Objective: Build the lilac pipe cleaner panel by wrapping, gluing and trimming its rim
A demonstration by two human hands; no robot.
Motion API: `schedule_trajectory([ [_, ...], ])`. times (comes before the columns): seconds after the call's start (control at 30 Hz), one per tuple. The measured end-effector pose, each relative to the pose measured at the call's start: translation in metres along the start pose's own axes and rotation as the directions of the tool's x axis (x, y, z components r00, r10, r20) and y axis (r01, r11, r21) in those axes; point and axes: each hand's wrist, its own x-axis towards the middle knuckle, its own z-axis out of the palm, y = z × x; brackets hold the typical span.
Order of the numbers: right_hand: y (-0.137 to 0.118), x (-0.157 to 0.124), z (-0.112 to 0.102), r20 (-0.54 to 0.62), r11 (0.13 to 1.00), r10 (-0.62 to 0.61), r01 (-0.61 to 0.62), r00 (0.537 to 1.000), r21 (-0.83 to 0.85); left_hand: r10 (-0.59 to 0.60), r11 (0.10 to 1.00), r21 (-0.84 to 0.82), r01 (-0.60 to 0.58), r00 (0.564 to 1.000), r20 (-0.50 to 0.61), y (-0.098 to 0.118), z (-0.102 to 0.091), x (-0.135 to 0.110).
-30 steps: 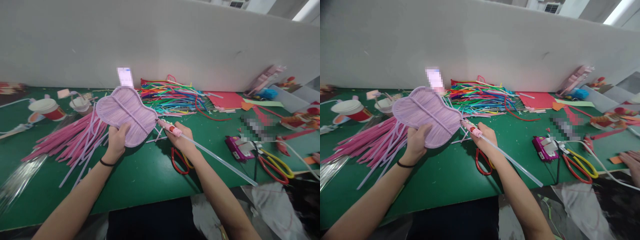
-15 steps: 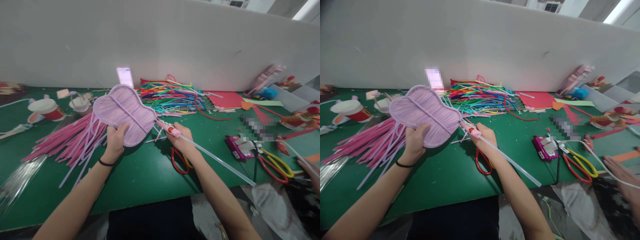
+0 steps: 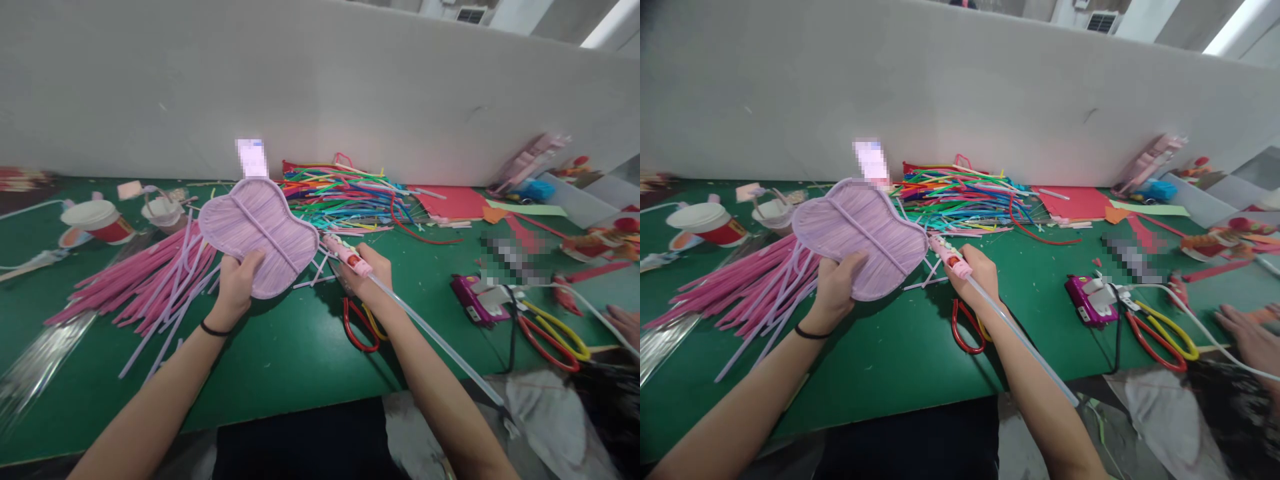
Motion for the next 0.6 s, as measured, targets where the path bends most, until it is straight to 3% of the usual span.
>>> schedule_trajectory([
  [0.3, 0.0023, -0.0002, 0.0014, -0.024, 0.999, 0.019, -0.018, 1.000, 0.038, -0.150, 0.988, -0.028, 0.149, 0.988, -0.032, 0.0032, 0.0041, 0.0016],
  [0.6, -0.0045, -0.0009, -0.0016, 0.042, 0.997, -0.026, 0.023, 0.999, 0.080, -0.287, 0.957, 0.004, 0.289, 0.949, 0.130, 0.0031, 0.0064, -0.0074],
])
